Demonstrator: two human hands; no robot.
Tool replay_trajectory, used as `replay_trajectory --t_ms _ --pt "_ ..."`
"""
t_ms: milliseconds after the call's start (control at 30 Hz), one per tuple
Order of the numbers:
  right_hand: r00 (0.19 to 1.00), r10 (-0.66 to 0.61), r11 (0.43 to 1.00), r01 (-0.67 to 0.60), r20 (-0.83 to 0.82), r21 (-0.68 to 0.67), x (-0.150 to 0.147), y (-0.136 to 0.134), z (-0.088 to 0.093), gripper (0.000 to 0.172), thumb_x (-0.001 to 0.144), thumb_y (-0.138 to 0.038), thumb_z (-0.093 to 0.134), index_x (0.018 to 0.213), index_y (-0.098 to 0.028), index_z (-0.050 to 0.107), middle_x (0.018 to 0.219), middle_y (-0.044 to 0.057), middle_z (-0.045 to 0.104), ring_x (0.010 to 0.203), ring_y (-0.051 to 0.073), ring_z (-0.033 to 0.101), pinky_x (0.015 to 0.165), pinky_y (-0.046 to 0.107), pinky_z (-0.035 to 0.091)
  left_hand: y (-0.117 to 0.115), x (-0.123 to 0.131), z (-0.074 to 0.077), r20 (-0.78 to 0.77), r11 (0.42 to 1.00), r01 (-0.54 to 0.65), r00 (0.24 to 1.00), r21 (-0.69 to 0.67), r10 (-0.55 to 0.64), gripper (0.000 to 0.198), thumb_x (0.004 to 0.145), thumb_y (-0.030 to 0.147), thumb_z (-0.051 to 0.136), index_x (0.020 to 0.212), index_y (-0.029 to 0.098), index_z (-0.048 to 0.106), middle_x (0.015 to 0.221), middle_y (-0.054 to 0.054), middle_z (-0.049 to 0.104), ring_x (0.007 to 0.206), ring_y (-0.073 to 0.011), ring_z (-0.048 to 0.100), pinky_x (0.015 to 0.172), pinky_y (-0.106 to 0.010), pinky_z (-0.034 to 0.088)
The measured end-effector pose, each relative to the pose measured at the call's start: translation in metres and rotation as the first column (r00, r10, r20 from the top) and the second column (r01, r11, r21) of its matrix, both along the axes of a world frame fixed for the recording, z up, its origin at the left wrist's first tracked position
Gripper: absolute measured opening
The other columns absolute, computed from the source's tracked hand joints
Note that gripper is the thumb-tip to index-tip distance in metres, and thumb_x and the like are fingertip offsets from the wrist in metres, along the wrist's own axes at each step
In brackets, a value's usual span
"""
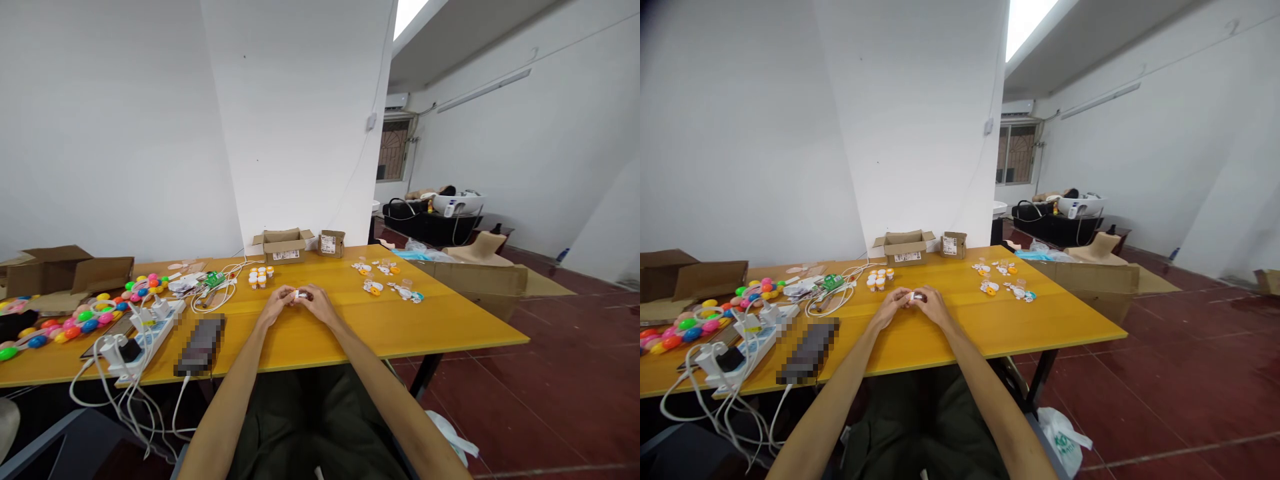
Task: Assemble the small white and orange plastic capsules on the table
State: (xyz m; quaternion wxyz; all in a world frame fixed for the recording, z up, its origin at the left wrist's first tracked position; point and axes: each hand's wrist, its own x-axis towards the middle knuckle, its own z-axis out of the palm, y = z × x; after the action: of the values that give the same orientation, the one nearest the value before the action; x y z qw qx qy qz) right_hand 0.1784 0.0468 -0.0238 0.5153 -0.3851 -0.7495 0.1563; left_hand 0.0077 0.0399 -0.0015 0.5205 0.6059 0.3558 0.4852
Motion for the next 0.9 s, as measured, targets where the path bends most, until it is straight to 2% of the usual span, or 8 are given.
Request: replay_trajectory --t_ms 300,733,900 --pt "1.0 0.02 1.0 -0.02 -0.007 0.006 -0.0008 0.0002 0.0004 0.015 0.08 -0.024 0.07 0.093 -0.022 0.075 0.085 0.003 0.069 0.077 0.018 0.061 0.075 0.031 0.051 0.0017 0.0009 -0.001 0.022 0.999 -0.005 1.0 -0.043 0.006 0.044 0.063 0.05 0.084 0.089 0.018 0.071 0.075 -0.002 0.07 0.07 -0.0157 0.063 0.072 -0.028 0.049" --pt "0.999 0.045 0.999 -0.044 -0.014 0.024 -0.0016 -0.0039 0.0037 0.014 0.08 -0.023 0.069 0.094 -0.023 0.074 0.089 0.004 0.068 0.081 0.019 0.062 0.077 0.033 0.051 -0.0016 0.0031 0.0023 0.01 0.999 -0.003 1.0 -0.047 0.003 0.039 0.067 0.052 0.081 0.081 0.018 0.069 0.069 -0.001 0.066 0.066 -0.0146 0.062 0.067 -0.027 0.048" --pt "0.996 0.069 0.998 -0.069 -0.053 -0.002 -0.0019 -0.0016 0.0015 0.02 0.079 -0.022 0.069 0.098 -0.023 0.073 0.092 0.004 0.069 0.084 0.019 0.064 0.078 0.033 0.053 -0.0011 0.0027 0.0015 0.028 0.998 -0.004 1.0 -0.063 0.006 0.038 0.067 0.05 0.081 0.081 0.018 0.068 0.072 -0.002 0.067 0.067 -0.015 0.062 0.067 -0.027 0.047"
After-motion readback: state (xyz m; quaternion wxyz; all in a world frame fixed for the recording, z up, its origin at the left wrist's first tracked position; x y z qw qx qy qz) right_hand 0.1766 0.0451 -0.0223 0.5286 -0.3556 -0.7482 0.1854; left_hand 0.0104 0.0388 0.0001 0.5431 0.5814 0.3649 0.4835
